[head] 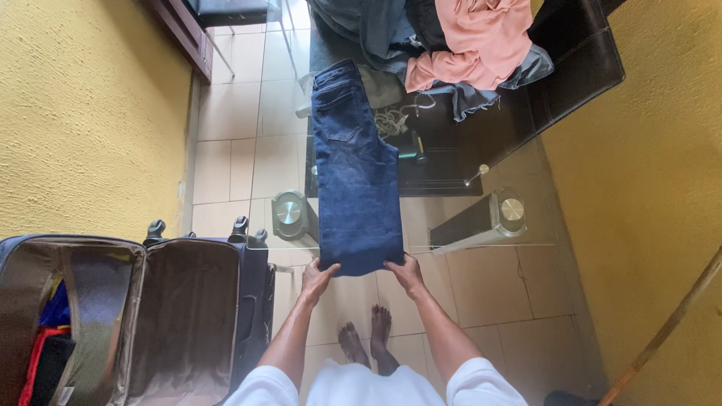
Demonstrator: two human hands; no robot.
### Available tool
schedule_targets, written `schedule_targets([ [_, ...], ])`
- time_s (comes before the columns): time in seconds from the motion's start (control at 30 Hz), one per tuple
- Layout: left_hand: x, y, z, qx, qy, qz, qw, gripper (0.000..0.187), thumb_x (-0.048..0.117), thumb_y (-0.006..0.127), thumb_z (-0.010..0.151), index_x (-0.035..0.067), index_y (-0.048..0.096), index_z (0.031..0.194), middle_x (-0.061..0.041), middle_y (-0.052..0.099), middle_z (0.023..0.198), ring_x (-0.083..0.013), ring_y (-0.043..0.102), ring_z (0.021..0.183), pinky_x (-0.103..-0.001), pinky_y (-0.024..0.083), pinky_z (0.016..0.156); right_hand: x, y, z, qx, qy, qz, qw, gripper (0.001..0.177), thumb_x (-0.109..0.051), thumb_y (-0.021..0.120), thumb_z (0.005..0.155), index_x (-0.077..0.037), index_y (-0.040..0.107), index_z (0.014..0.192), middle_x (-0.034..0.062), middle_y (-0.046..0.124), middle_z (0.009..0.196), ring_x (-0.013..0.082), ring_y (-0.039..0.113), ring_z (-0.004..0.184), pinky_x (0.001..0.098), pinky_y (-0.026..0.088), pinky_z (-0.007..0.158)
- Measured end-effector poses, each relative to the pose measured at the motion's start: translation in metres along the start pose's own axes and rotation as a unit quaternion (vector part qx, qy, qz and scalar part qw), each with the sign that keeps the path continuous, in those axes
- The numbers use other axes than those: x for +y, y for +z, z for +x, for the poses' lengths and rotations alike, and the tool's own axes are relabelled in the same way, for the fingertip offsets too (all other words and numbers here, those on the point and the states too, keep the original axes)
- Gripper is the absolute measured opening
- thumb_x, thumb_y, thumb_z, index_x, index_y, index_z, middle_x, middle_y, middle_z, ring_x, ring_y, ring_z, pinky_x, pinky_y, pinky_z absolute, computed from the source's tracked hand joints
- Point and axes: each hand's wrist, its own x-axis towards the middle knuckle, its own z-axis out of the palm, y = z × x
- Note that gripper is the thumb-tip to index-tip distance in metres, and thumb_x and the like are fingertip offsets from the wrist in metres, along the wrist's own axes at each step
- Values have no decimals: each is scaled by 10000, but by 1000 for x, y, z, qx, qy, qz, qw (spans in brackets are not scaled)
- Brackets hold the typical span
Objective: Folding various items of clothing and placing them into a suitcase.
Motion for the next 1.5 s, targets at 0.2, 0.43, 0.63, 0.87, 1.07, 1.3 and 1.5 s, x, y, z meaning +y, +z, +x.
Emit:
schedule_targets([
  [0.2, -27, 1, -20, -51, 8, 16, 999, 576, 263, 904, 731, 34, 708, 1222, -80, 779, 1050, -158, 734, 959, -294, 558, 885, -8, -4, -29, -18, 86, -81, 993, 460, -271, 883, 782, -12, 740, 1135, 75, 774, 983, 136, 698, 839, 309, 567, 762],
  [0.43, -47, 3, -25, -86, 15, -161, 983, 525, 210, 809, 821, -29, 677, 1269, -138, 779, 1125, -221, 745, 979, -347, 598, 894, -25, -8, -72, -74, 103, -35, 991, 505, -242, 880, 757, -20, 700, 1173, 81, 767, 1016, 166, 725, 879, 338, 593, 800],
  [0.63, -31, -3, -56, -98, -42, -146, 984, 724, 273, 897, 709, 28, 612, 1328, -134, 739, 1165, -237, 725, 1036, -380, 599, 911, -39, -1, -93, -64, 108, 140, 982, 540, -288, 824, 807, -27, 667, 1253, 74, 755, 1112, 180, 726, 993, 330, 593, 897],
  [0.87, 11, -10, -81, -45, 119, -89, 988, 735, 340, 872, 731, 5, 619, 1333, -145, 747, 1166, -224, 731, 1046, -346, 594, 936, -111, -8, -112, -113, 50, 146, 982, 643, -297, 819, 800, -8, 592, 1328, 121, 694, 1190, 218, 685, 1069, 410, 579, 955],
  [1.07, 62, -34, -113, -118, 170, -290, 934, 739, 307, 870, 749, 36, 571, 1368, -108, 712, 1187, -205, 695, 1057, -367, 572, 939, -186, -25, -117, -168, -25, 228, 959, 738, -285, 838, 790, 31, 546, 1389, 151, 666, 1246, 251, 664, 1147, 404, 566, 1026],
  [1.3, 49, -29, -123, -175, 91, -284, 938, 747, 272, 861, 779, -36, 570, 1394, -171, 697, 1239, -280, 686, 1113, -419, 581, 958, -201, -31, -140, -210, 17, 129, 969, 930, -362, 863, 691, -5, 451, 1444, 148, 621, 1290, 289, 633, 1194, 477, 551, 1025],
  [1.5, 89, -41, -178, -252, 137, -356, 890, 809, 180, 814, 773, 86, 446, 1488, -109, 609, 1348, -252, 620, 1225, -423, 534, 1030, -206, -38, -150, -222, -17, 71, 972, 1101, -495, 902, 620, -7, 372, 1453, 221, 610, 1303, 356, 629, 1249, 492, 555, 1063],
])
